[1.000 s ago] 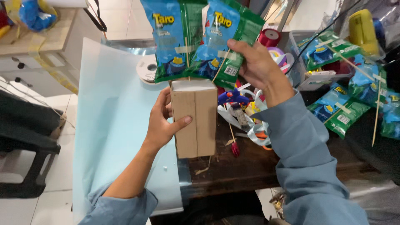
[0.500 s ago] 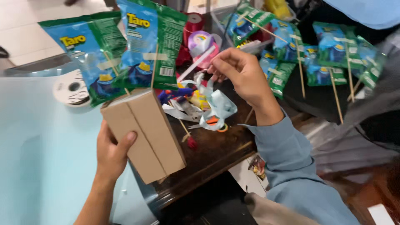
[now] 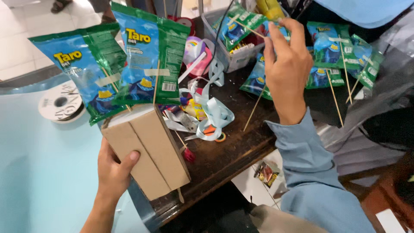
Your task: The person assembles a snack bouquet by attaching snack bags to wooden skewers and inserting them into a foam block inside a cardboard box.
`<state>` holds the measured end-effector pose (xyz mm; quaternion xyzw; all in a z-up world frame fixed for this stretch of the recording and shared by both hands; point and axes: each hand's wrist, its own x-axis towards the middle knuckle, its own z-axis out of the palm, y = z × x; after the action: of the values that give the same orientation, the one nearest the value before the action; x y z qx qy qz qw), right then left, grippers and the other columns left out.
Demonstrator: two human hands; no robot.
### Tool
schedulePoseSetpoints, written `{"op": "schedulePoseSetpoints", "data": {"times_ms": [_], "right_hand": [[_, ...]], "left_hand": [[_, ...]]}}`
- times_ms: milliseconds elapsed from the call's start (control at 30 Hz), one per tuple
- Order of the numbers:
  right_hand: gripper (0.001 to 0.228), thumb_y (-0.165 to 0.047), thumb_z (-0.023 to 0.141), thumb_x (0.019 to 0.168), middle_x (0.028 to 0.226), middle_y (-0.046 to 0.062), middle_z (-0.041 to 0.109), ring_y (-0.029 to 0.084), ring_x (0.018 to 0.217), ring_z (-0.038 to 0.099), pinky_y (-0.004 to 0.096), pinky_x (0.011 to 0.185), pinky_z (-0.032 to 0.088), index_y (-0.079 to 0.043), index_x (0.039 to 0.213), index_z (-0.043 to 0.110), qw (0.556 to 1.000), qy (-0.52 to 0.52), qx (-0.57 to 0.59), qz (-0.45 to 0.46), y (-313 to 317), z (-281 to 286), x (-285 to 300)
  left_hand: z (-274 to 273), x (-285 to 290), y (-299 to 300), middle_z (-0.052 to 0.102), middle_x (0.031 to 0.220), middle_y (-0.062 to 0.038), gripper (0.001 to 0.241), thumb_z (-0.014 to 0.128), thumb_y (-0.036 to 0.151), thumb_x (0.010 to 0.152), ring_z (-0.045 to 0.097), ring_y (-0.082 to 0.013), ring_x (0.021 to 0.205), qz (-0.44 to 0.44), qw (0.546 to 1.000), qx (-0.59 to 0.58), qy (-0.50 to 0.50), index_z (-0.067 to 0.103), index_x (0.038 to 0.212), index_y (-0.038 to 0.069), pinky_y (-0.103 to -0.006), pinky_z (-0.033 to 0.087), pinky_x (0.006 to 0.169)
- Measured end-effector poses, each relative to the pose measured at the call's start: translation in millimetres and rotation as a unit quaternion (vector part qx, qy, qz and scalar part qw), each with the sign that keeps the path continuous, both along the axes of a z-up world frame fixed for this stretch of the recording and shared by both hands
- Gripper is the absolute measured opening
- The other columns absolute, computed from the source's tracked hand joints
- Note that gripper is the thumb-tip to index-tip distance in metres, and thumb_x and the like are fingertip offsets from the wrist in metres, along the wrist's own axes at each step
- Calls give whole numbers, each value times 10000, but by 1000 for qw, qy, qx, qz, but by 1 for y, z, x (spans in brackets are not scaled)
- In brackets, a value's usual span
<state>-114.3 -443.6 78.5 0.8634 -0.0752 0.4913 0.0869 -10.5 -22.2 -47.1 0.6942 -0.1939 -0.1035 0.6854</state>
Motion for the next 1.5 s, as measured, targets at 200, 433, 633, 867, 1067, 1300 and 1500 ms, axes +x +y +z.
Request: {"op": "schedulePoseSetpoints", "data": {"times_ms": [200, 433, 633, 867, 1067, 1300, 1500], "right_hand": [[735, -160, 718, 1316, 523, 70, 289, 208, 505, 209, 401, 490, 202, -156, 682, 346, 944, 243, 182, -129, -79, -48, 32], [168, -123, 573, 1177, 768, 113, 709, 116, 411, 533, 224, 419, 412, -20, 1164, 705, 743, 39, 633, 213, -19, -81, 2], [206, -230, 605, 1192, 760, 213, 713, 188, 451, 615, 204, 432, 441, -36, 1139, 646, 652, -87, 671, 341, 109, -78, -8], [251, -209, 557, 1162, 775, 235, 783, 203, 464, 654, 235, 454, 420, 21, 1115, 645, 602, 81, 612, 507, 221, -41, 39], [190, -139, 613, 1127, 726, 182, 791, 157, 342, 584, 229, 380, 429, 4, 1021, 678, 637, 163, 551, 514, 272, -55, 65], [259, -124, 704, 1063, 578, 63, 767, 171, 330, 580, 254, 369, 404, -80, 808, 717, 751, 223, 409, 468, 284, -67, 60], [421, -373, 751, 1046, 462, 61, 622, 248, 368, 577, 319, 441, 434, -117, 717, 695, 828, 234, 266, 435, 260, -57, 56]], "left_hand": [[12, 1, 5, 682, 1297, -97, 801, 814, 393, 777, 654, -196, 1185, 8, 1000, -22, -5, 522, 1445, 61, -347, 554, 983], [11, 12, 6, 697, 1096, -47, 763, 892, 362, 836, 694, -215, 937, 48, 998, -40, 20, 519, 1464, 143, -434, 666, 836], [6, 18, 2, 731, 1210, -81, 834, 915, 386, 838, 741, -256, 996, 75, 995, -57, 20, 513, 1528, 146, -443, 679, 835], [12, 18, 3, 612, 1450, -221, 1062, 869, 343, 909, 697, -370, 1247, 122, 989, -82, 1, 223, 1709, 74, -514, 635, 1007], [-2, 27, 13, 498, 1478, -209, 1057, 654, 357, 1069, 649, -345, 1273, 71, 988, -133, 5, -123, 1760, 165, -521, 616, 1041], [-49, 53, 8, 582, 1327, -132, 1009, 740, 543, 1030, 696, -287, 1127, 119, 989, -85, 25, 101, 1708, 156, -497, 600, 990], [-14, 35, 9, 539, 1422, -211, 890, 700, 457, 1069, 681, -360, 1247, 92, 989, -112, -6, 108, 1650, 136, -546, 598, 1055]]}}
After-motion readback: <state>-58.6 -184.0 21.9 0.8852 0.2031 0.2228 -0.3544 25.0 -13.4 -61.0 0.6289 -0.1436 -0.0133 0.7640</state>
